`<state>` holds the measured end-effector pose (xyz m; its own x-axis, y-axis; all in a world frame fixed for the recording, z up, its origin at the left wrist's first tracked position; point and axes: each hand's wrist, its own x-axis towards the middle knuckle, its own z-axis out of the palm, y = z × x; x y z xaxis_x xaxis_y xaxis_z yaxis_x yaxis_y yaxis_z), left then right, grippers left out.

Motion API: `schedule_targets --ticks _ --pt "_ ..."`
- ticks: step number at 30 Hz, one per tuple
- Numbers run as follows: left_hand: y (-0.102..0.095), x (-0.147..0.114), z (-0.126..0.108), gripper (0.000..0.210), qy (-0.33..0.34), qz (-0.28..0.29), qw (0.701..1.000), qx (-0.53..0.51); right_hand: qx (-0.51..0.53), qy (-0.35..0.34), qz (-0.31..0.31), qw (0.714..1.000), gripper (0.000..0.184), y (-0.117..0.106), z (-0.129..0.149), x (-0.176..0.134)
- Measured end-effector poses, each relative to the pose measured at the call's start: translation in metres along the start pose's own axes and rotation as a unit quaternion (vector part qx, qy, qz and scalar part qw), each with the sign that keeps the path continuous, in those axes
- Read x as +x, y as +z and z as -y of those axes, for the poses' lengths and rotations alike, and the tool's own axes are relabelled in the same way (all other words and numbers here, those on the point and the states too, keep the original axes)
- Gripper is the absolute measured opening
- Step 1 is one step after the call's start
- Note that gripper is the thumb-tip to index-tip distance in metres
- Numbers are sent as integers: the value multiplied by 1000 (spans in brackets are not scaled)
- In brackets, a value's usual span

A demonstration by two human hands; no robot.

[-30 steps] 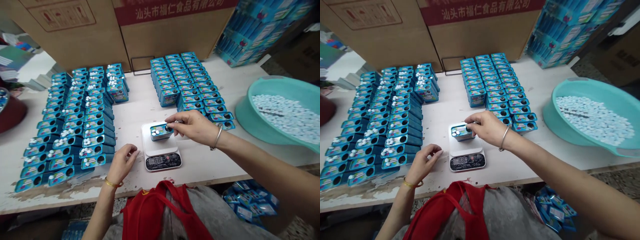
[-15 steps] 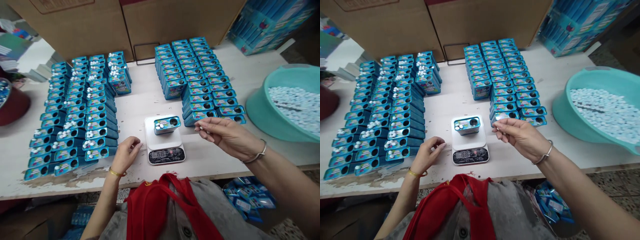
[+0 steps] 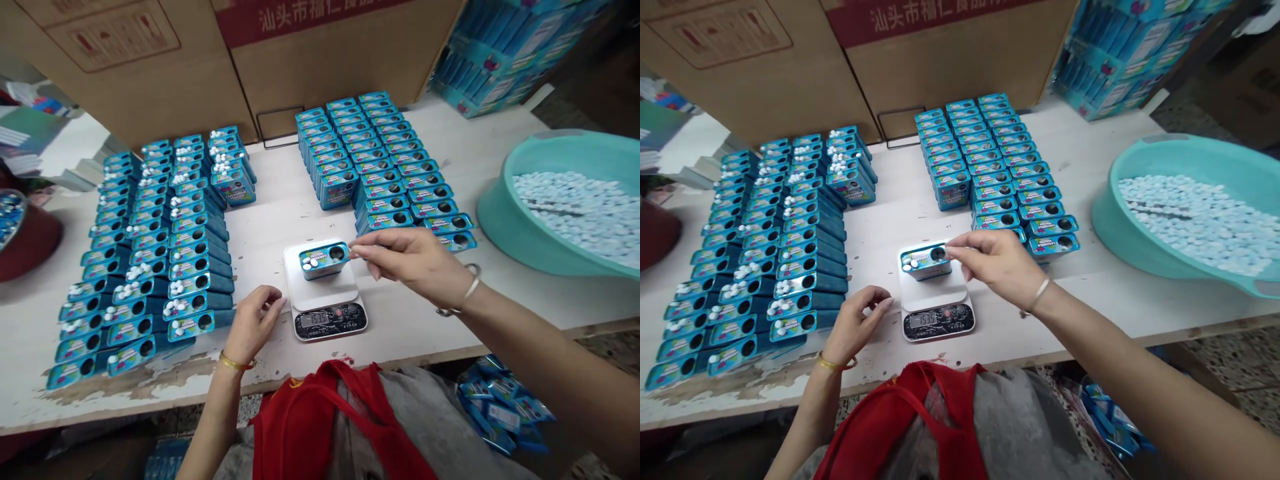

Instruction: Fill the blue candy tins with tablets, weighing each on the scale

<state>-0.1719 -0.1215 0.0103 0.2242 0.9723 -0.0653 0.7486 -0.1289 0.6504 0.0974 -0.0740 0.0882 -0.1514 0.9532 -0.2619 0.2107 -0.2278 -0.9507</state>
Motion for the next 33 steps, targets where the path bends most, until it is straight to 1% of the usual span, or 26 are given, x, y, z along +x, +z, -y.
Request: schedule_targets --ticks 2,4,7,9,11,13,15,17,20,23,26,29,33 --pt "-2 0 -2 20 2 -3 1000 3 -29 -37 -6 999 26 7 7 9" --pt "-3 -1 -2 20 1 -7 1000 5 -41 -59 -25 997 26 9 8 12" --pt "-4 -3 -3 19 -1 -11 1000 3 -2 -49 -53 997 25 3 -3 5" --pt "-3 -2 -3 16 1 -11 1000 -1 68 -9 -63 996 23 -3 -18 -7" --pt "-3 0 -5 14 10 -15 1000 -5 154 57 -70 984 21 -10 -40 -21" --pt "-2 3 -8 13 25 -24 999 -10 232 134 -77 960 21 -15 -65 -35" --pt "-3 7 -13 12 44 -39 998 -12 286 194 -90 934 20 -19 -90 -47" --pt "-3 9 -18 11 60 -59 996 -12 311 229 -108 916 19 -21 -110 -57" --pt "-4 11 -25 11 82 -91 992 -9 321 246 -124 906 20 -21 -128 -65" --pt "-5 10 -33 16 112 -130 985 14 330 242 -130 903 20 -19 -134 -68" --pt "-5 10 -40 34 166 -158 969 95 332 228 -131 906 23 -17 -134 -68" --pt "-3 11 -46 50 203 -146 950 189 338 222 -130 905 26 -15 -132 -68" --pt "1 17 -55 56 214 -123 936 249 347 222 -133 902 32 -13 -132 -68"
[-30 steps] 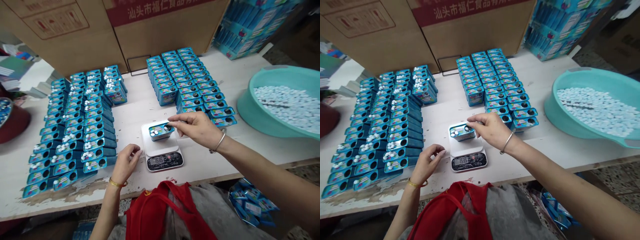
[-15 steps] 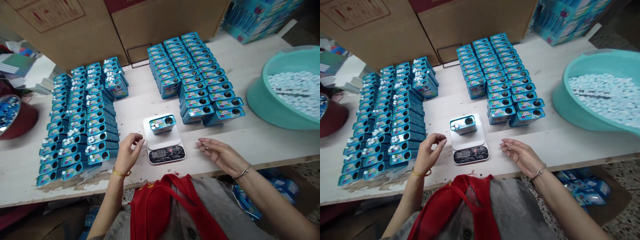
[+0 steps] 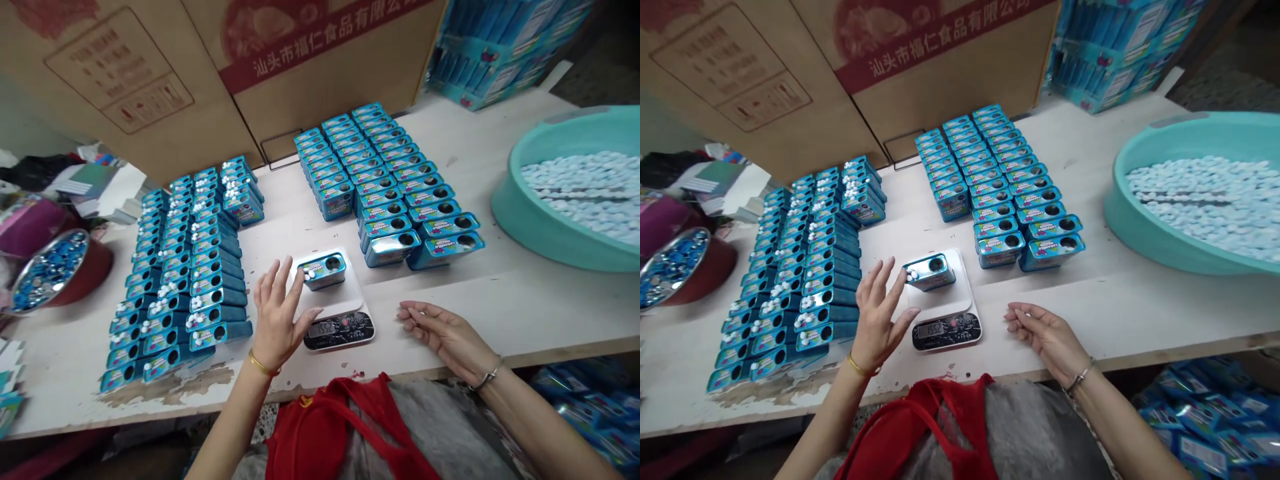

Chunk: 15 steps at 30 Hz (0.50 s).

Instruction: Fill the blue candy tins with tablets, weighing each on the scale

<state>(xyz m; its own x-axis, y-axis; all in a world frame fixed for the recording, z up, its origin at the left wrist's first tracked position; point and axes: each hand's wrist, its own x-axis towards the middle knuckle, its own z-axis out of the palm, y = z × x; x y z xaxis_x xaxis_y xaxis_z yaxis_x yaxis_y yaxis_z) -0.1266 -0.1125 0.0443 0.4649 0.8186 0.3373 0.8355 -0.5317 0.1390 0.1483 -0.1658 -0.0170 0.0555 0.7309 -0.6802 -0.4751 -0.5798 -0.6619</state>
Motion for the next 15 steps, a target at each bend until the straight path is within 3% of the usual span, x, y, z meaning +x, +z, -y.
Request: schedule_targets --ticks 9,12,15 --pt "3 39 -15 40 71 37 997 17 0 3 -1 1000 37 1 1 1" --pt "1 49 -12 46 45 34 998 7 7 9 -5 1000 38 2 2 1" --pt "-1 63 -4 44 36 92 995 -6 13 9 -9 1000 37 4 3 3"
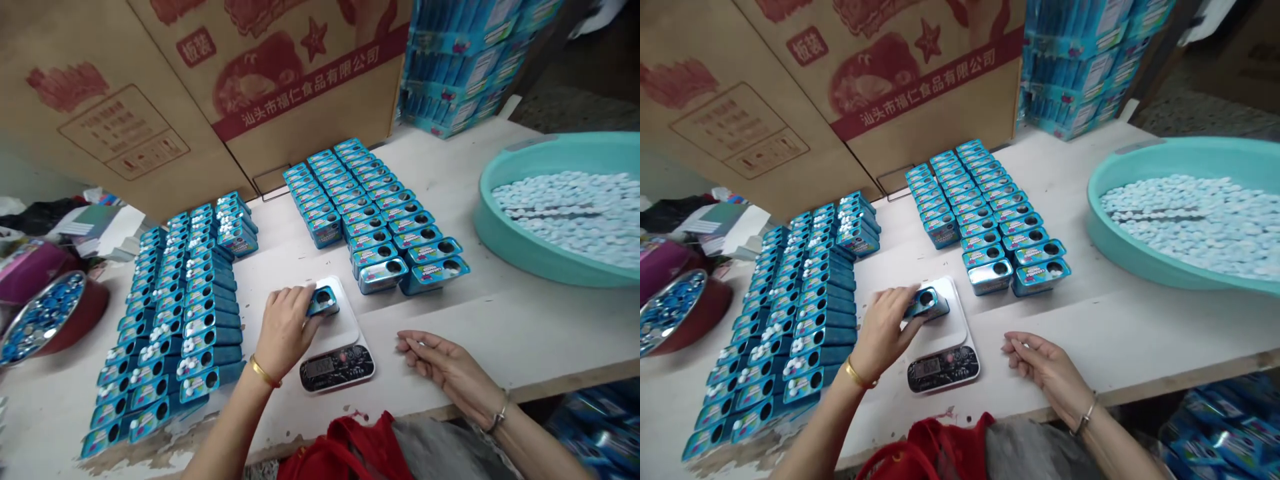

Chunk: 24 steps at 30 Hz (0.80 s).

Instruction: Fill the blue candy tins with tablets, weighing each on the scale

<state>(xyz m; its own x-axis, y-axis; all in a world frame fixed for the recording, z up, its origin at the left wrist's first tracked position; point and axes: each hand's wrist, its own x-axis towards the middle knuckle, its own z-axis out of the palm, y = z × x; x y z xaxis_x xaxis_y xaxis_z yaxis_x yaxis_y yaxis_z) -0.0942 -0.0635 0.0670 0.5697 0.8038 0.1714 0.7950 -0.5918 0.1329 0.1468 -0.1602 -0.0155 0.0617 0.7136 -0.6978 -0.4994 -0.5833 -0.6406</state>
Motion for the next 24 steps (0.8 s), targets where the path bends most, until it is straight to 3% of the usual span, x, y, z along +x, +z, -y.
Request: schedule_targets --ticks 2,6,13,18,21,24 --pt "-1 16 7 35 15 19 1000 -8 0 -2 3 1000 35 1 1 2" --pt "6 63 23 31 10 -32 999 -32 -1 -15 12 1000 35 0 -1 5" --pt "49 123 44 33 47 -39 998 -24 16 -14 22 1000 37 0 -4 7" --pt "59 136 52 41 68 -50 996 -9 11 -6 21 1000 41 0 -1 8" --pt "55 127 57 52 65 -107 992 -24 8 10 12 1000 47 1 0 10" --pt "54 109 58 44 59 -130 990 1 0 18 6 1000 52 1 0 12"
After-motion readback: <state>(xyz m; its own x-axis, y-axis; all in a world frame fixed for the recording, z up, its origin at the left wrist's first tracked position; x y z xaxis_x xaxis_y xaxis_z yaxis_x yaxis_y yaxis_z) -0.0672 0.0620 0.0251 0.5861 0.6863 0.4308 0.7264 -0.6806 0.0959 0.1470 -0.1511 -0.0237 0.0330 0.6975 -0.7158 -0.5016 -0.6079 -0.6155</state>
